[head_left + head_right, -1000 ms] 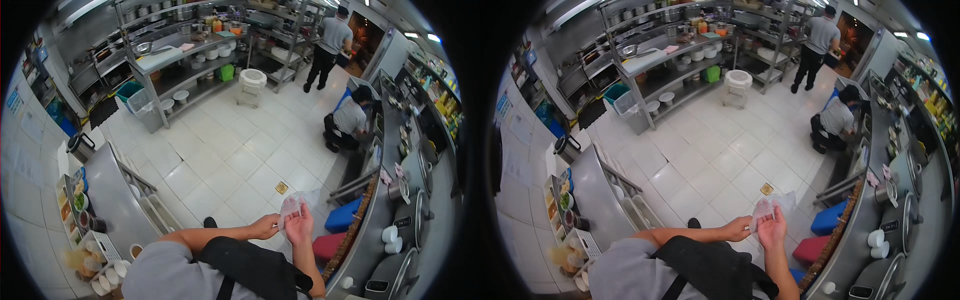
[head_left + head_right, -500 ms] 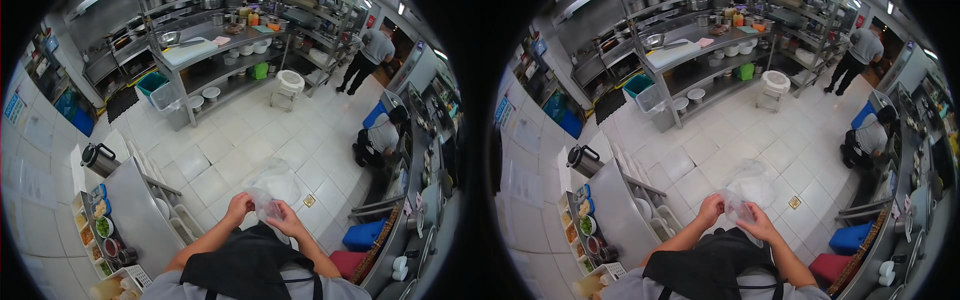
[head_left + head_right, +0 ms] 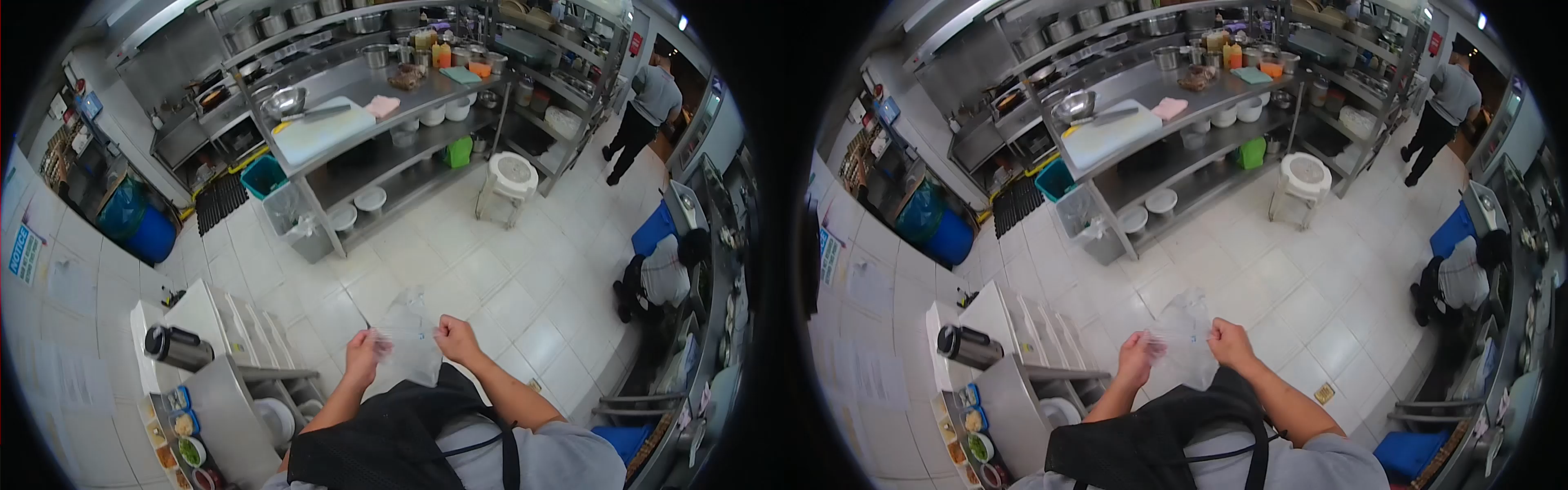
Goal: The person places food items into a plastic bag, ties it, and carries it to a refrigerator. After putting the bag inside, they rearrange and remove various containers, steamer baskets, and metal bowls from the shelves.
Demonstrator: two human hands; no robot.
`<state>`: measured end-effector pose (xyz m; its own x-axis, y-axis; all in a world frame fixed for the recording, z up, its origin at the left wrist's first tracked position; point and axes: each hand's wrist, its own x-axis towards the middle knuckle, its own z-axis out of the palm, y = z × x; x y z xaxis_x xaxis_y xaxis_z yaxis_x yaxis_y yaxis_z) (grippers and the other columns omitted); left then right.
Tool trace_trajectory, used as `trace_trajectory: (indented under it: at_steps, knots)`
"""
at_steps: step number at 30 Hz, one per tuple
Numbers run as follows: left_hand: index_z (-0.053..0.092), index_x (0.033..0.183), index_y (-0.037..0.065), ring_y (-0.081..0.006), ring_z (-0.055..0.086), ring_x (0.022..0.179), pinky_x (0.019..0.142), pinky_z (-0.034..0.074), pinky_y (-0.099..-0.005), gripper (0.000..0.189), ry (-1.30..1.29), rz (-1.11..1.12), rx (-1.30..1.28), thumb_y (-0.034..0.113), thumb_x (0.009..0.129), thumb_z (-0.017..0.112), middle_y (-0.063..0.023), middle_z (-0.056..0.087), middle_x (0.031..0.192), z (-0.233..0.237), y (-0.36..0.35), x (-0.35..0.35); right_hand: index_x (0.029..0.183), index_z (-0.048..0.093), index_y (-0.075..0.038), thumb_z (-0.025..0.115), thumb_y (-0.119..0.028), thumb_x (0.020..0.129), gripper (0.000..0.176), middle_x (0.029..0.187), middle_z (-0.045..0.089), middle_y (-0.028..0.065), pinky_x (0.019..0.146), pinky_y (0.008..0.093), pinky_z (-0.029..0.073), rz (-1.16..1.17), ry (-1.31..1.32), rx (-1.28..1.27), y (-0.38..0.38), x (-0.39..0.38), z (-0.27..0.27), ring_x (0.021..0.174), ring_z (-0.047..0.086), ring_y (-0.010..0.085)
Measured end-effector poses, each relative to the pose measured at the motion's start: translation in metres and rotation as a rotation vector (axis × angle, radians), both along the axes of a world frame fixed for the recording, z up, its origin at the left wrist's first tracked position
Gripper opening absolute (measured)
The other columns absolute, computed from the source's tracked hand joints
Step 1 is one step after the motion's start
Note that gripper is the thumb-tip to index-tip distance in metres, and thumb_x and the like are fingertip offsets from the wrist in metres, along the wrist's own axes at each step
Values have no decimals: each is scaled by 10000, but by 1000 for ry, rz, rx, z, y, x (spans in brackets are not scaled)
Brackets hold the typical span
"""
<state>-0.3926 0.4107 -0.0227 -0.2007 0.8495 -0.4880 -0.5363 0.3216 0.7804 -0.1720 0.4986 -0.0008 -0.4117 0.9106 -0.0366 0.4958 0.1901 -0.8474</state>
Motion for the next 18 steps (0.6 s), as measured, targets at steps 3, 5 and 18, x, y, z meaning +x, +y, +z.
trace_trajectory:
  at_steps: [3, 5, 18]
  knots:
    - [591, 974, 41, -190, 648, 804, 748, 535, -323, 119, -170, 211, 2, 138, 981, 522, -82, 643, 900, 16, 72, -26, 766, 509, -61, 619, -141, 784, 137, 648, 603, 182, 578, 491, 444, 15, -126, 62, 89, -9, 18, 651, 565, 447]
    - [589, 964, 46, -186, 644, 772, 732, 542, -324, 100, -315, 244, 19, 119, 975, 521, -78, 636, 887, 24, 107, -32, 851, 508, -75, 625, -143, 789, 149, 648, 605, 179, 585, 485, 469, 91, -283, 272, 135, -21, 14, 649, 587, 430]
    - [482, 685, 75, -53, 392, 590, 512, 330, -243, 303, 824, -282, 249, 122, 807, 755, 46, 440, 613, 60, 418, -136, 1031, 578, -47, 593, 6, 774, 263, 729, 582, 63, 592, 305, 453, -133, 19, 67, 426, -79, 69, 630, 560, 146]
